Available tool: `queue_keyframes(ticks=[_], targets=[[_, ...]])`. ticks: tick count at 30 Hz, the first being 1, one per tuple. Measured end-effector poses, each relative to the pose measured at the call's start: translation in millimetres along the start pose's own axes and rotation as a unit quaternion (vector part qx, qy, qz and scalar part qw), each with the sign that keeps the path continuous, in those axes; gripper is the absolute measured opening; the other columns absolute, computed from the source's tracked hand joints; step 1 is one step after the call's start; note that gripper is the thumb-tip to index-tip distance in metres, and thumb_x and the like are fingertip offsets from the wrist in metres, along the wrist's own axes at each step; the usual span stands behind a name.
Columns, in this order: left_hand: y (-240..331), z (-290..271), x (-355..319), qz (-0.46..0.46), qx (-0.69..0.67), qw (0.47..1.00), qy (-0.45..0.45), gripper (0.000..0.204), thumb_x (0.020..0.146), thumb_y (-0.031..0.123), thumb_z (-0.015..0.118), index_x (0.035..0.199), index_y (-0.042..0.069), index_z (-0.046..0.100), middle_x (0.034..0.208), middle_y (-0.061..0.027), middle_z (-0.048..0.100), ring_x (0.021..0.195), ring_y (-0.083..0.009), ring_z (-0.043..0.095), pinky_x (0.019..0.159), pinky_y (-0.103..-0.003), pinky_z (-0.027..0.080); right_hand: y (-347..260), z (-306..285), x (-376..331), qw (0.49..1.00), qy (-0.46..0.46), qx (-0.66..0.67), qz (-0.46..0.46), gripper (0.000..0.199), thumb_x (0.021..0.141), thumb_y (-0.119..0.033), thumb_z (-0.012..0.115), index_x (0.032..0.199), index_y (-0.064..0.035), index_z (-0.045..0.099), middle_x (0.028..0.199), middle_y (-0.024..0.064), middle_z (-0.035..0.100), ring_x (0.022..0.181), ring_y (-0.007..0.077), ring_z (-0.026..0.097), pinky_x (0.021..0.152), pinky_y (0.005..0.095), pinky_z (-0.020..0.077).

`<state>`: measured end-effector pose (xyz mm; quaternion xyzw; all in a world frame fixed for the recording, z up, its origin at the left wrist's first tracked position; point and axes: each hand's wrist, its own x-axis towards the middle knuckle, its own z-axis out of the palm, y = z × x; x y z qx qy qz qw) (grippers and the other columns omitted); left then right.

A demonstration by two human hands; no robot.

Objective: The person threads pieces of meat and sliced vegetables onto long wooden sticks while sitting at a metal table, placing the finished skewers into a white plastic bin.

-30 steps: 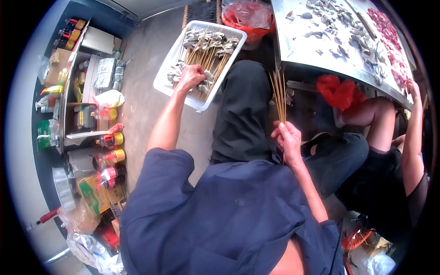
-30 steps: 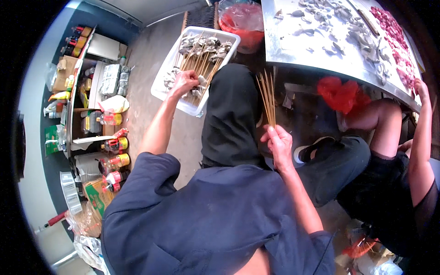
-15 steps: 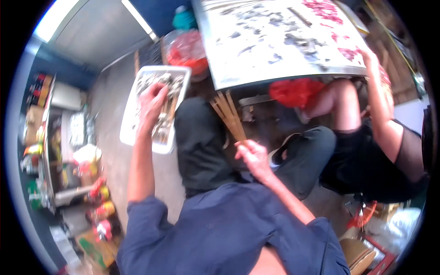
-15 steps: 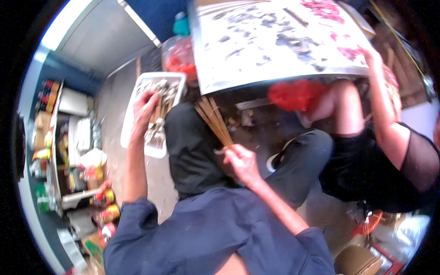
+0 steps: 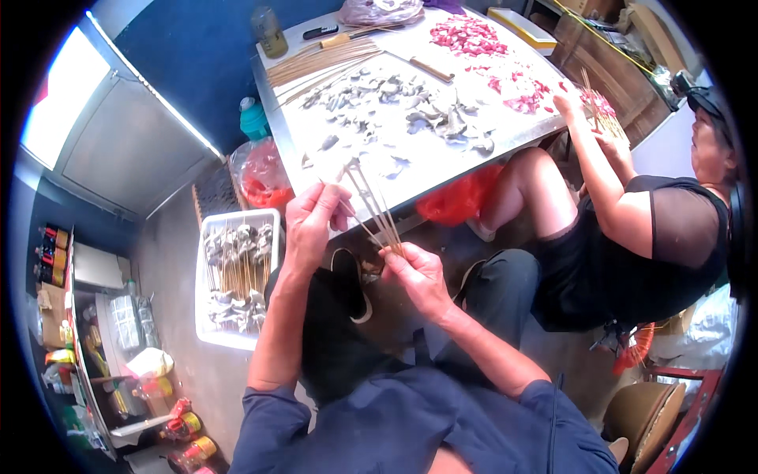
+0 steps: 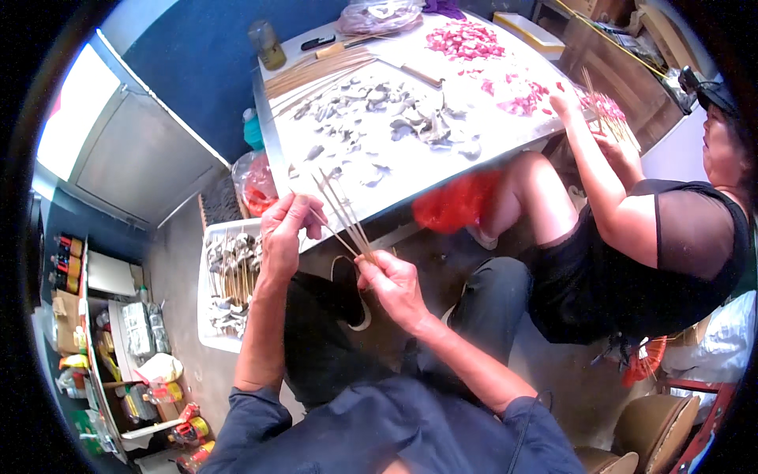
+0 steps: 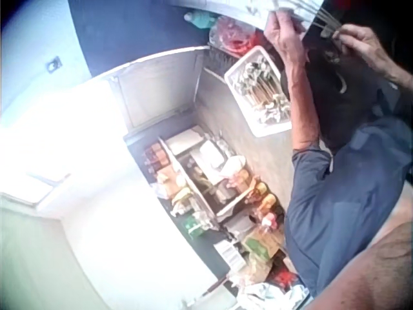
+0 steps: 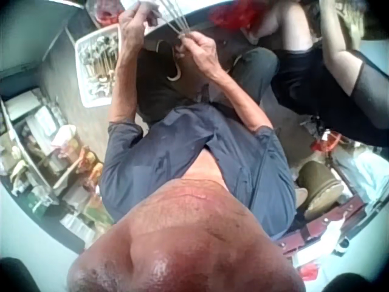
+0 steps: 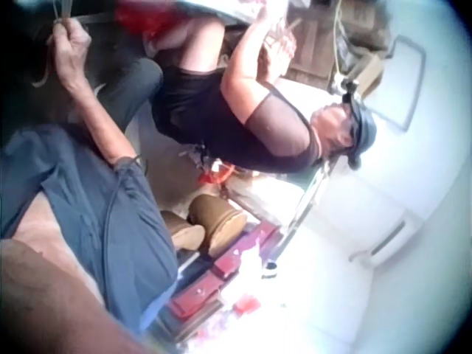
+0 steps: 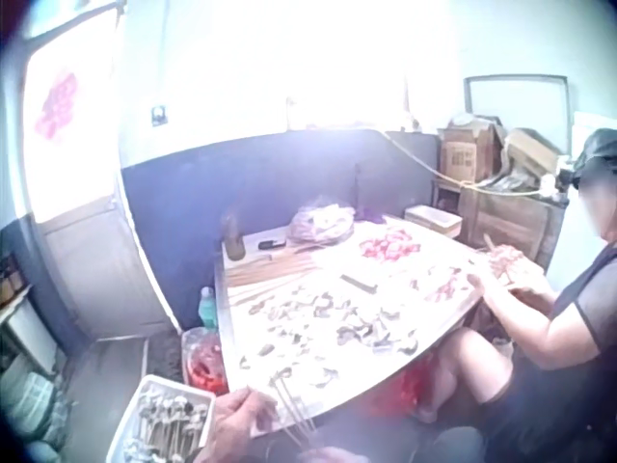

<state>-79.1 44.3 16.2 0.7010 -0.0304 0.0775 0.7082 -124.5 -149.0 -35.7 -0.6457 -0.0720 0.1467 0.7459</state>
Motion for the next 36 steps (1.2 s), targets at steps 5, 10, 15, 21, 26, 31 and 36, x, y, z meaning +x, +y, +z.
queue_keyframes(ticks=[5,10,15,21,26,31,36], targets=[[2.5,4.1,40.0,0.019,-0.063,0.998,0.009,0.034,0.101,0.025,0.045,0.093,-0.002,0.063,0.075,-0.0082,0.063,0.058,-0.0112,0.053,0.055,-0.022,0.041,-16.0,-13.6,32.7,0.998,0.043,0.003,-0.046,0.014,0.094,-0.013,0.059,0.096,-0.0003,0.064,0.069,-0.0006,0.06,0.066,0.0042,0.054,0.061,0.02,0.0435],[10.5,13.2,94.2,0.046,-0.035,0.998,0.017,0.023,0.097,0.02,0.055,0.095,-0.001,0.064,0.077,-0.0053,0.064,0.06,-0.0075,0.054,0.054,-0.02,0.04,-19.4,-38.9,50.8,0.992,0.089,0.032,-0.084,0.013,0.095,-0.011,0.058,0.1,-0.0004,0.063,0.07,-0.0019,0.059,0.064,0.0037,0.052,0.059,0.0194,0.042],[6.8,28.7,153.1,0.047,0.099,0.994,-0.011,0.015,0.088,0.01,0.061,0.096,-0.002,0.064,0.078,-0.0046,0.064,0.061,-0.0079,0.055,0.055,-0.022,0.042,-13.9,-53.9,44.3,0.98,0.14,0.135,-0.048,0.012,0.095,-0.01,0.056,0.102,-0.0025,0.062,0.07,-0.001,0.058,0.052,0.0003,0.04,0.047,0.0161,0.0295],[-16.9,70.7,208.4,0.151,0.253,0.954,-0.051,0.014,0.084,0.007,0.061,0.093,0.0,0.07,0.082,-0.0076,0.067,0.065,-0.0122,0.061,0.059,-0.024,0.048,-20.8,-65.7,47.3,0.971,0.172,0.162,-0.015,0.012,0.096,-0.012,0.056,0.098,-0.0024,0.062,0.068,-0.0015,0.057,0.051,-0.0003,0.039,0.046,0.0159,0.0289],[-48.2,88.5,242.8,0.257,0.384,0.88,-0.109,0.014,0.08,0.007,0.064,0.092,0.004,0.069,0.082,-0.0073,0.064,0.075,-0.0166,0.061,0.067,-0.028,0.049,-17.5,-72.5,48.2,0.958,0.181,0.22,0.013,0.013,0.097,-0.014,0.055,0.098,-0.0029,0.061,0.067,0.0002,0.058,0.046,-0.0001,0.038,0.041,0.0153,0.0266],[-58.2,88.8,244.3,0.265,0.431,0.861,-0.055,0.011,0.079,0.004,0.063,0.087,0.004,0.069,0.081,-0.0083,0.064,0.076,-0.0208,0.062,0.069,-0.031,0.049,-16.6,-76.0,45.7,0.952,0.197,0.236,0.013,0.012,0.097,-0.013,0.055,0.097,-0.0031,0.061,0.068,0.0016,0.059,0.044,0.0,0.037,0.04,0.0154,0.0254],[-40.1,113.5,243.1,0.264,0.369,0.886,-0.099,0.015,0.079,0.003,0.062,0.092,0.005,0.07,0.093,-0.0097,0.065,0.081,-0.0231,0.064,0.073,-0.032,0.051,-13.1,-85.1,37.1,0.948,0.216,0.235,0.02,0.012,0.097,-0.013,0.054,0.098,-0.0029,0.06,0.068,0.0022,0.059,0.044,0.0002,0.036,0.039,0.0156,0.0252]])
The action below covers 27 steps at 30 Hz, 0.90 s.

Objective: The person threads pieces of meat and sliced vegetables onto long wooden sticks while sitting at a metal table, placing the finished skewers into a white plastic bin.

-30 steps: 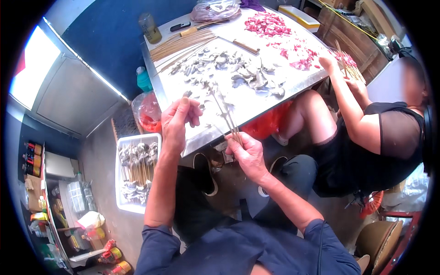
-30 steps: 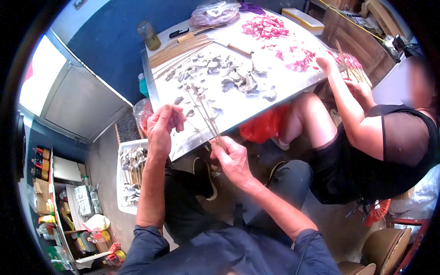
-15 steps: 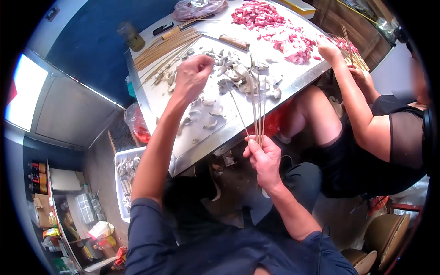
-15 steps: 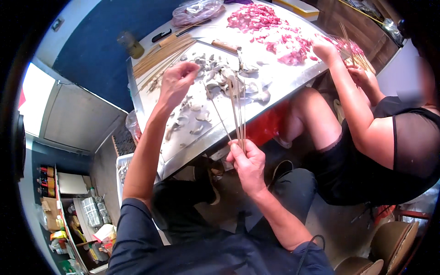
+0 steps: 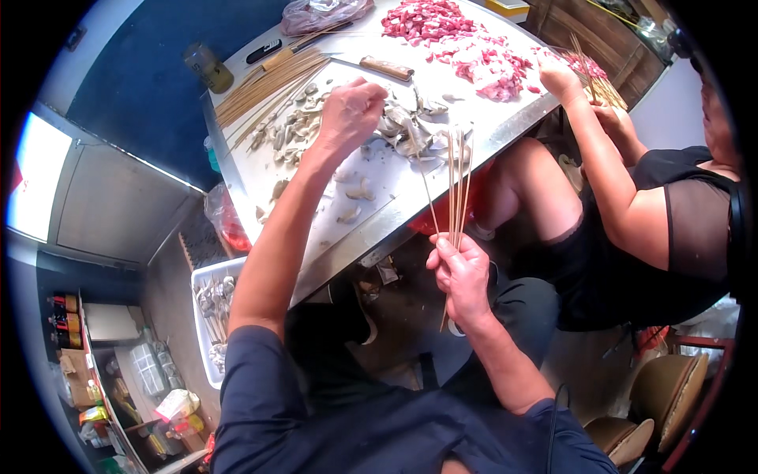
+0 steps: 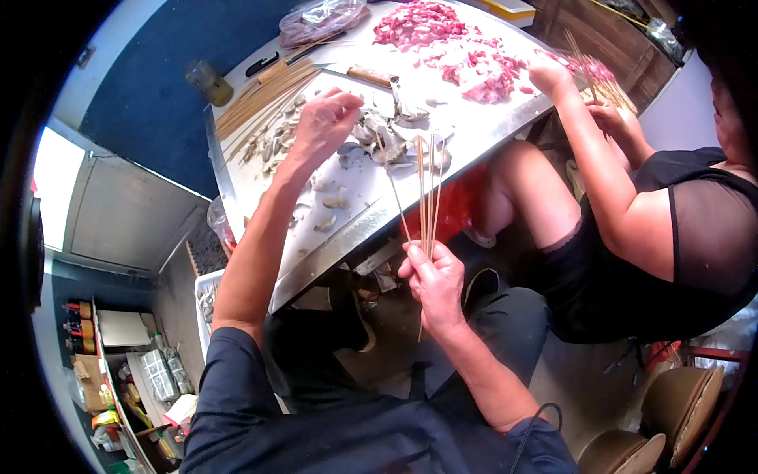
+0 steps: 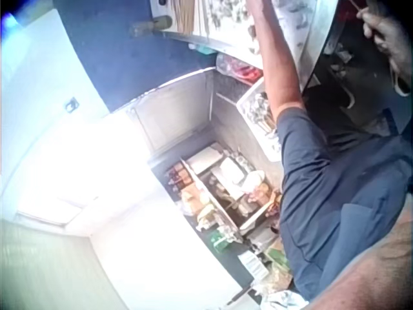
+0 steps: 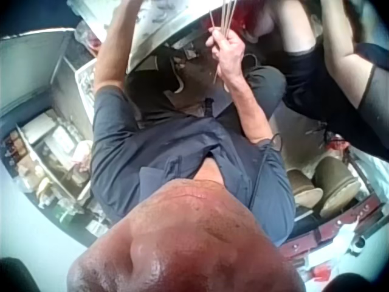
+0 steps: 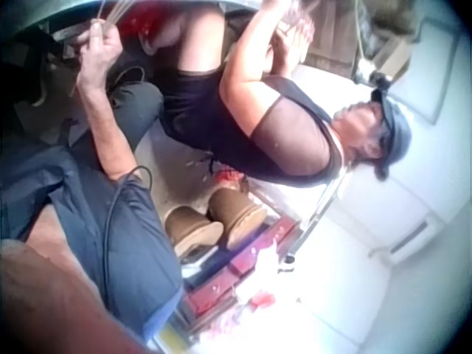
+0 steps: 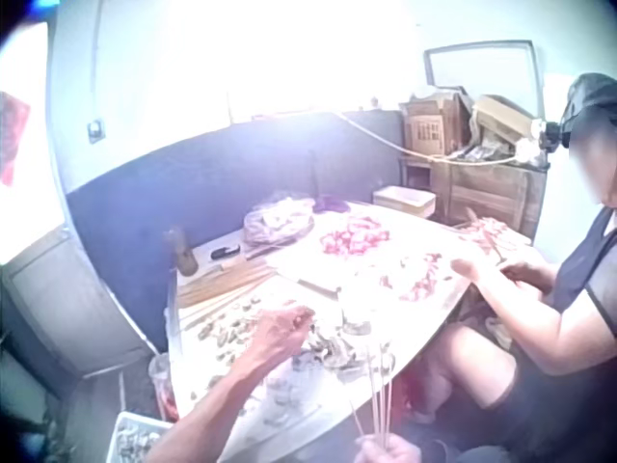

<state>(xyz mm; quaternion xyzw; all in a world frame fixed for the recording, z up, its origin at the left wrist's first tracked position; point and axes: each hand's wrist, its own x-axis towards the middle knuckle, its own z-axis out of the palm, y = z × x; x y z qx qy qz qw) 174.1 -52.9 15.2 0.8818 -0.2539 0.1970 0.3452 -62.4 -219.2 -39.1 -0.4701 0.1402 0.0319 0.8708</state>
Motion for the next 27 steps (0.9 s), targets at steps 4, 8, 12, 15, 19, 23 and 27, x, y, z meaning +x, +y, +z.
queue_keyframes(ticks=[4,8,12,15,19,23,27], targets=[[9.5,9.1,3.7,0.107,0.046,0.991,-0.066,0.018,0.078,0.004,0.062,0.093,0.009,0.072,0.097,-0.0099,0.065,0.09,-0.0273,0.063,0.08,-0.037,0.052,-2.9,-1.6,-5.5,1.0,0.001,0.016,0.003,0.011,0.097,-0.013,0.054,0.099,-0.0028,0.06,0.068,0.0027,0.059,0.043,0.0005,0.037,0.039,0.0157,0.0248],[6.1,4.8,3.2,0.13,0.062,0.979,-0.144,0.02,0.074,0.001,0.061,0.091,0.008,0.069,0.093,-0.0094,0.063,0.096,-0.0281,0.06,0.084,-0.037,0.049,-7.2,-0.6,-11.8,1.0,0.006,0.017,0.001,0.012,0.097,-0.013,0.054,0.099,-0.0026,0.06,0.068,0.0029,0.059,0.043,0.0006,0.037,0.039,0.0156,0.0246],[6.4,-7.7,-6.0,0.08,0.057,0.991,-0.089,0.01,0.076,0.0,0.061,0.085,0.003,0.064,0.086,-0.0086,0.064,0.084,-0.0222,0.062,0.072,-0.032,0.049,-12.3,-1.6,-17.8,1.0,0.012,0.009,-0.002,0.012,0.097,-0.013,0.054,0.099,-0.0025,0.06,0.068,0.0028,0.058,0.043,0.0007,0.037,0.039,0.0157,0.0246],[10.5,-16.5,-18.5,-0.065,-0.092,0.994,-0.004,0.006,0.083,0.0,0.059,0.086,0.001,0.064,0.073,-0.0011,0.061,0.065,-0.0059,0.053,0.057,-0.023,0.044,-11.4,-2.3,-22.6,1.0,0.008,-0.001,-0.001,0.012,0.097,-0.013,0.054,0.098,-0.0026,0.06,0.068,0.0025,0.058,0.043,0.0007,0.037,0.039,0.0159,0.0245],[6.6,-19.2,-33.9,-0.124,-0.165,0.978,0.02,0.018,0.079,0.0,0.056,0.092,0.003,0.068,0.072,-0.006,0.062,0.064,-0.0111,0.056,0.06,-0.026,0.046,-4.5,-3.0,-23.6,1.0,0.0,-0.02,-0.004,0.012,0.097,-0.013,0.054,0.098,-0.0028,0.06,0.067,0.0023,0.058,0.043,0.0007,0.037,0.039,0.016,0.0246],[5.1,-19.5,-43.5,-0.1,-0.086,0.991,0.0,0.024,0.077,0.001,0.057,0.096,0.008,0.071,0.086,-0.0084,0.064,0.072,-0.0179,0.061,0.067,-0.029,0.049,-9.6,0.9,-19.5,0.999,0.0,-0.032,-0.014,0.013,0.097,-0.012,0.052,0.099,-0.0019,0.061,0.068,0.0035,0.059,0.042,0.0009,0.038,0.04,0.0155,0.0271],[14.3,-14.7,-35.9,-0.007,0.019,0.999,0.048,0.021,0.076,0.005,0.059,0.092,0.01,0.072,0.099,-0.008,0.065,0.093,-0.0264,0.062,0.078,-0.035,0.05,-31.0,13.5,-6.6,0.995,-0.005,-0.065,-0.079,0.013,0.095,-0.016,0.057,0.095,-0.0038,0.06,0.066,0.0004,0.057,0.046,0.0005,0.038,0.042,0.0159,0.0266]])
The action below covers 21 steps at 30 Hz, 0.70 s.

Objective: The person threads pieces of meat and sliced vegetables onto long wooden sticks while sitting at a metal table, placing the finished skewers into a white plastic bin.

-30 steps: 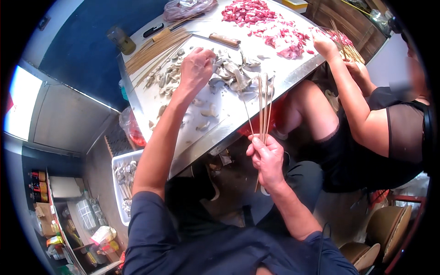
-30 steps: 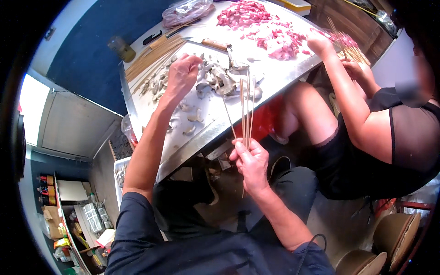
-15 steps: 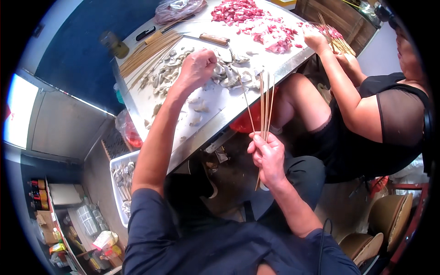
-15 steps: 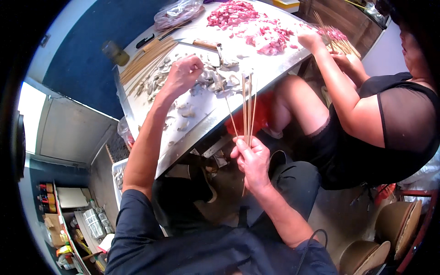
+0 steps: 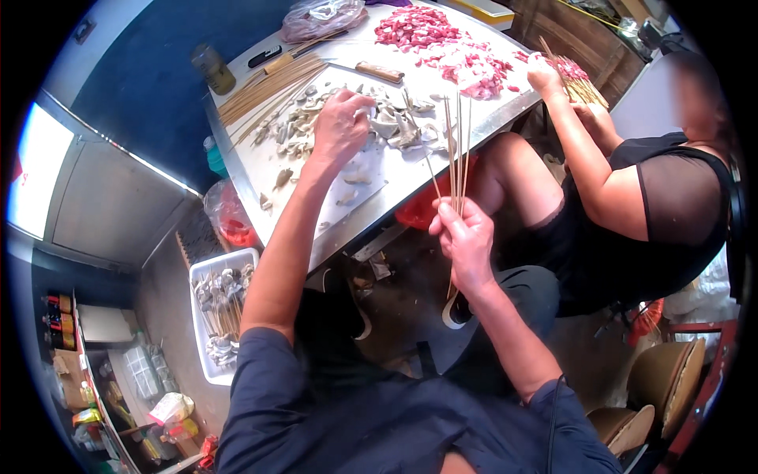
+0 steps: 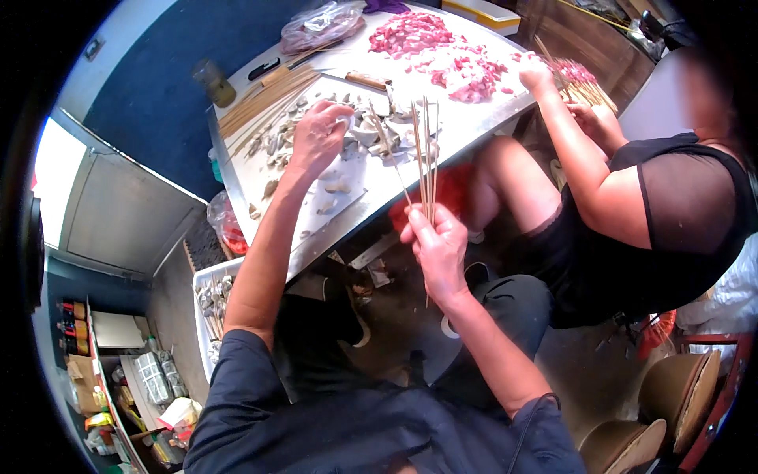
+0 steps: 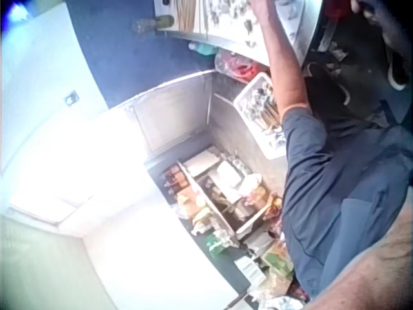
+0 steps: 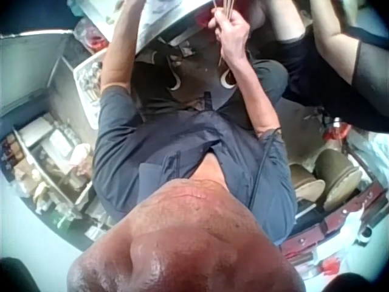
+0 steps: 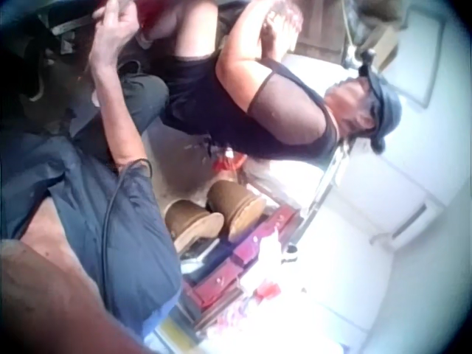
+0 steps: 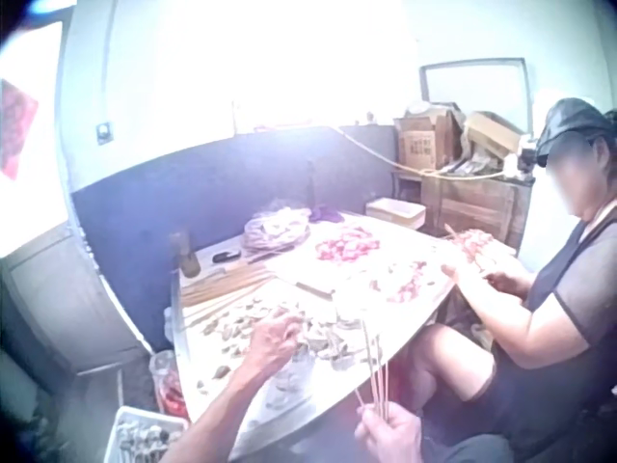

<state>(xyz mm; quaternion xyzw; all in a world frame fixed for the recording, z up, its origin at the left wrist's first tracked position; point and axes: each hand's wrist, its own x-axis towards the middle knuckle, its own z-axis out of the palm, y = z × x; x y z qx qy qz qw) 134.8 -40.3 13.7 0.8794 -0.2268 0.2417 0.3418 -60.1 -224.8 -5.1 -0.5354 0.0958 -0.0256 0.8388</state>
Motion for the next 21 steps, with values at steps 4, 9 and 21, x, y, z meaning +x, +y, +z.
queue_keyframes(ticks=[4,9,21], targets=[[20.8,18.4,16.7,0.155,0.081,0.983,0.063,0.016,0.074,0.011,0.066,0.089,0.011,0.073,0.099,-0.0074,0.066,0.101,-0.0255,0.059,0.087,-0.039,0.047,-17.0,4.0,26.5,0.998,-0.002,0.014,-0.06,0.013,0.096,-0.012,0.055,0.097,-0.0015,0.061,0.067,0.0023,0.059,0.042,0.0005,0.035,0.039,0.0165,0.0232],[45.5,42.8,31.6,0.202,0.035,0.972,-0.116,0.015,0.075,0.01,0.068,0.089,0.005,0.071,0.095,-0.0101,0.067,0.101,-0.0271,0.059,0.088,-0.038,0.048,-17.8,-5.8,35.8,0.996,0.011,0.044,-0.078,0.013,0.096,-0.011,0.054,0.098,-0.0007,0.061,0.068,0.0033,0.059,0.042,0.0009,0.034,0.039,0.0167,0.0234],[34.3,-7.3,31.3,-0.1,-0.214,0.971,0.047,0.007,0.087,0.009,0.063,0.086,0.003,0.067,0.079,-0.0057,0.068,0.061,-0.0119,0.062,0.053,-0.026,0.048,-12.1,-12.1,25.8,0.998,0.016,0.066,0.005,0.012,0.096,-0.013,0.055,0.096,-0.002,0.061,0.067,0.0023,0.059,0.042,0.0007,0.035,0.039,0.0163,0.0235]])
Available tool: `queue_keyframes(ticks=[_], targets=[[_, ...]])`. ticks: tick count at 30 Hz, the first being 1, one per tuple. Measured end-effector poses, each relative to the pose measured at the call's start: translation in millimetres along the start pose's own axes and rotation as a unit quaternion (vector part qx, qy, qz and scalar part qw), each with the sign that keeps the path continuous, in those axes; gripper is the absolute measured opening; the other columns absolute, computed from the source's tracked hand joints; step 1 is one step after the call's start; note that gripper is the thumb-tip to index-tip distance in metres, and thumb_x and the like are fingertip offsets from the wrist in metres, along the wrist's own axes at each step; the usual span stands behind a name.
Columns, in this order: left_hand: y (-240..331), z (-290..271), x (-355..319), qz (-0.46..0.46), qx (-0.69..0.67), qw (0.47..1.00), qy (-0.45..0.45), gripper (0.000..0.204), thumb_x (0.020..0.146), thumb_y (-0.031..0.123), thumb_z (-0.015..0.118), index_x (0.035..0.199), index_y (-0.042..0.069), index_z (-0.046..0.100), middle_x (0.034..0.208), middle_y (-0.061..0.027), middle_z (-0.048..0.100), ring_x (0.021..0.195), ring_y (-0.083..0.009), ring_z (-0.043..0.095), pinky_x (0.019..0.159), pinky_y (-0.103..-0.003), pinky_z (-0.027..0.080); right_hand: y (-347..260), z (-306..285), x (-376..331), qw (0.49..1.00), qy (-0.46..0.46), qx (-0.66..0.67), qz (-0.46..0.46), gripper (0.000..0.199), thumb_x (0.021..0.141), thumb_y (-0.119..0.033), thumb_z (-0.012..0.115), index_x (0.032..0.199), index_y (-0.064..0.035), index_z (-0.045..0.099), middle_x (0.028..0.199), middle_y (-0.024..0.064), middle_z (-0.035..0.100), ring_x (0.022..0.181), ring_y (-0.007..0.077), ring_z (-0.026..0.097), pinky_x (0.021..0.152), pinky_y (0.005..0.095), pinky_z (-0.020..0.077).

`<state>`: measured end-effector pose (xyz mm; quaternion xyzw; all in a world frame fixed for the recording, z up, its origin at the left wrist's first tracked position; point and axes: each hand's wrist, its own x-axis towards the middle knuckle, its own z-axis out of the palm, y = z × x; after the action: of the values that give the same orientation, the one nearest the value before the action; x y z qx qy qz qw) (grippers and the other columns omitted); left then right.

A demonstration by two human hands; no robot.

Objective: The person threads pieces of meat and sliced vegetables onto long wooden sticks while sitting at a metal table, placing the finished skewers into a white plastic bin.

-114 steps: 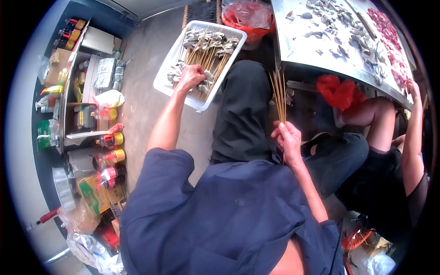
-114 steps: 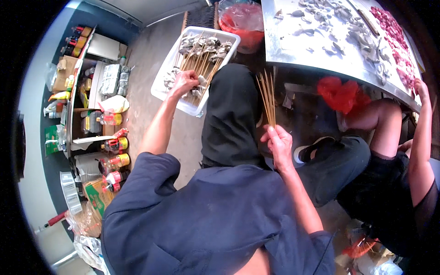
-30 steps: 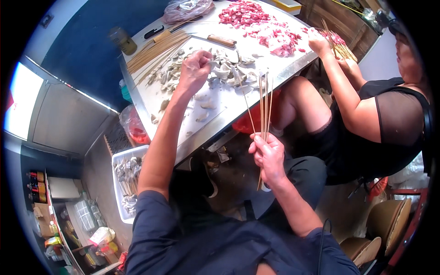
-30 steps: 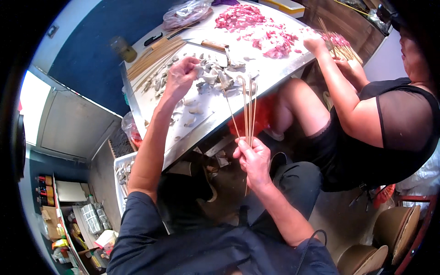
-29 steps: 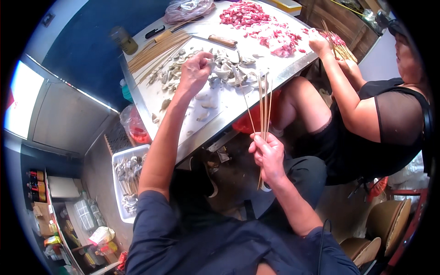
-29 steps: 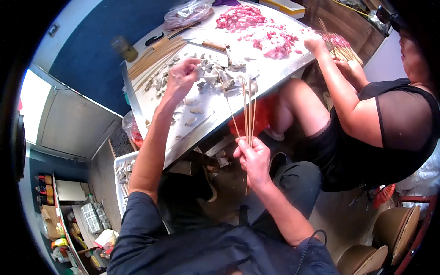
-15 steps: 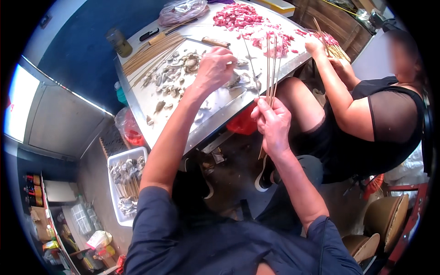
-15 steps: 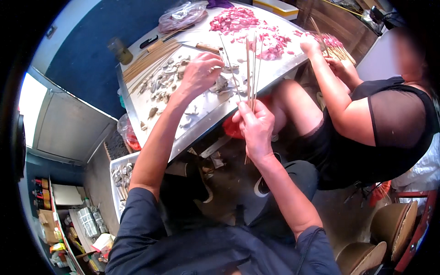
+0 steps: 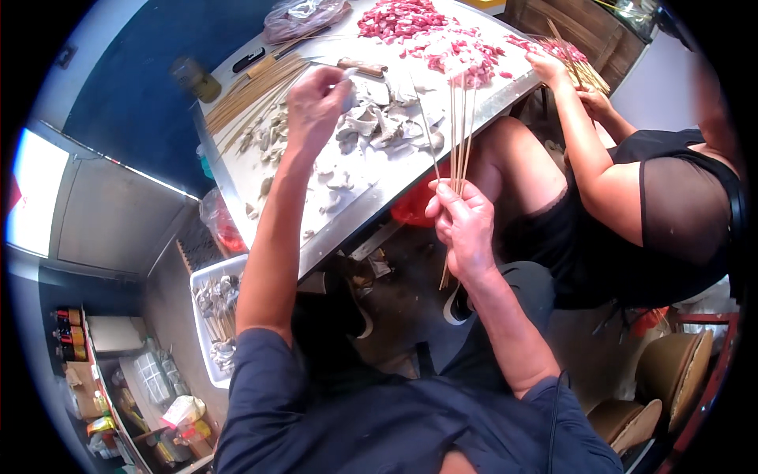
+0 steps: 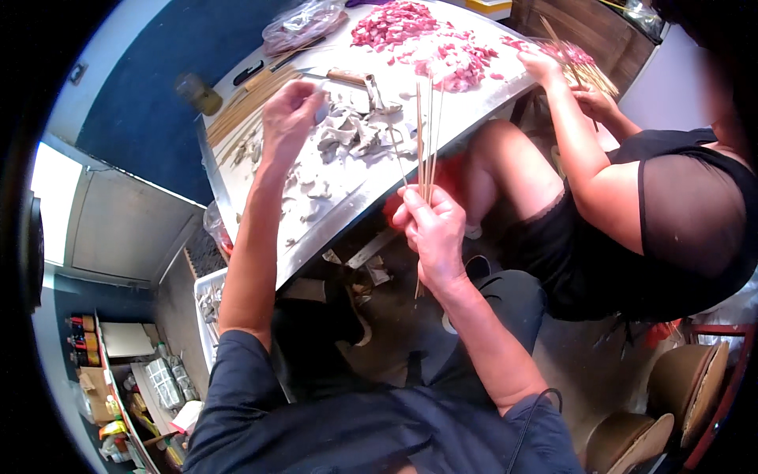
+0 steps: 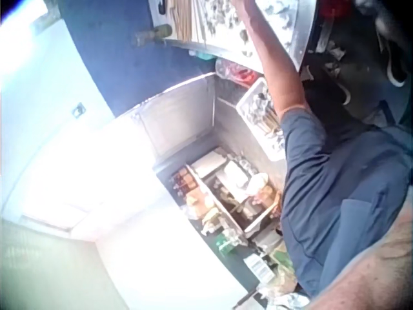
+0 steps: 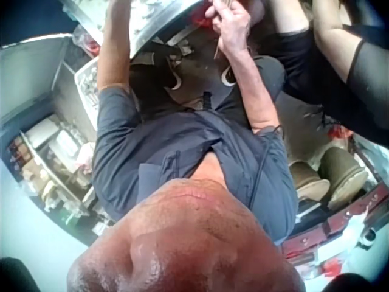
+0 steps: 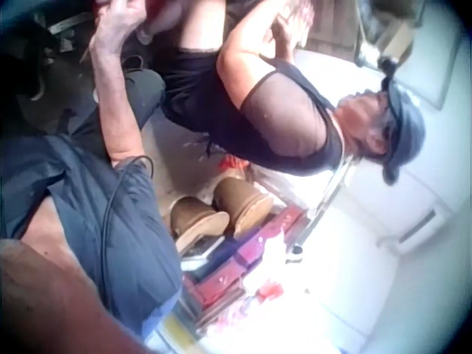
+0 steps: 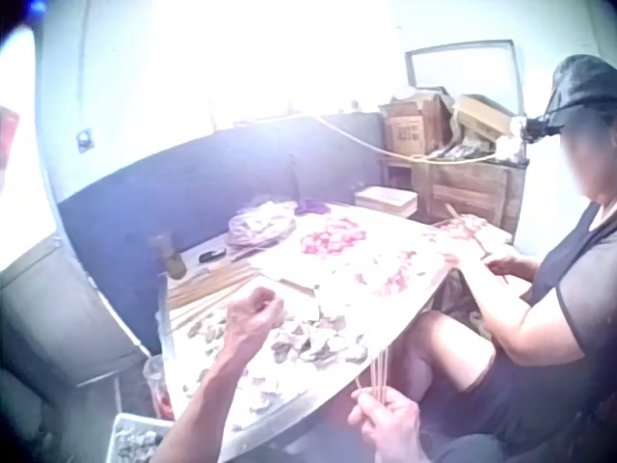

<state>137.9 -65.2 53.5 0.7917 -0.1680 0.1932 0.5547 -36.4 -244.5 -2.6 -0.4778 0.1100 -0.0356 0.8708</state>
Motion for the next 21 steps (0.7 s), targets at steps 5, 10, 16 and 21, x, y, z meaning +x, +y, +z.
queue_keyframes(ticks=[5,10,16,21], targets=[[-17.7,-37.7,-46.7,-0.068,-0.207,0.975,0.046,0.012,0.091,0.003,0.059,0.102,-0.001,0.057,0.085,-0.0114,0.066,0.065,-0.012,0.062,0.054,-0.021,0.049,15.9,15.2,-7.2,0.997,-0.054,-0.01,0.053,0.011,0.095,-0.013,0.056,0.094,-0.0028,0.06,0.065,0.0002,0.057,0.043,-0.0001,0.035,0.038,0.0164,0.0228],[-27.1,-45.0,-72.3,-0.131,-0.332,0.933,0.053,0.017,0.088,-0.002,0.055,0.105,-0.002,0.059,0.098,-0.0144,0.066,0.078,-0.0202,0.068,0.068,-0.028,0.055,28.9,25.8,-13.8,0.992,-0.098,-0.027,0.07,0.011,0.095,-0.012,0.055,0.095,-0.0025,0.061,0.066,0.0001,0.057,0.044,-0.0003,0.035,0.039,0.0166,0.0229],[-25.4,-46.0,-71.6,-0.197,-0.402,0.892,0.057,0.016,0.096,0.009,0.05,0.105,-0.002,0.057,0.099,-0.0178,0.066,0.092,-0.0291,0.068,0.08,-0.038,0.056,43.7,31.2,-15.1,0.99,-0.111,-0.053,0.074,0.013,0.096,-0.014,0.055,0.097,-0.0024,0.062,0.067,0.0009,0.059,0.044,-0.0003,0.034,0.041,0.0154,0.0232],[-21.9,-51.4,-72.3,-0.218,-0.442,0.868,0.059,0.016,0.098,0.011,0.048,0.104,-0.001,0.056,0.101,-0.021,0.065,0.095,-0.0316,0.067,0.085,-0.041,0.055,44.1,33.5,-17.5,0.986,-0.11,-0.084,0.088,0.011,0.095,-0.012,0.056,0.094,-0.0026,0.062,0.066,-0.0019,0.057,0.049,0.0,0.038,0.044,0.0165,0.0272]])
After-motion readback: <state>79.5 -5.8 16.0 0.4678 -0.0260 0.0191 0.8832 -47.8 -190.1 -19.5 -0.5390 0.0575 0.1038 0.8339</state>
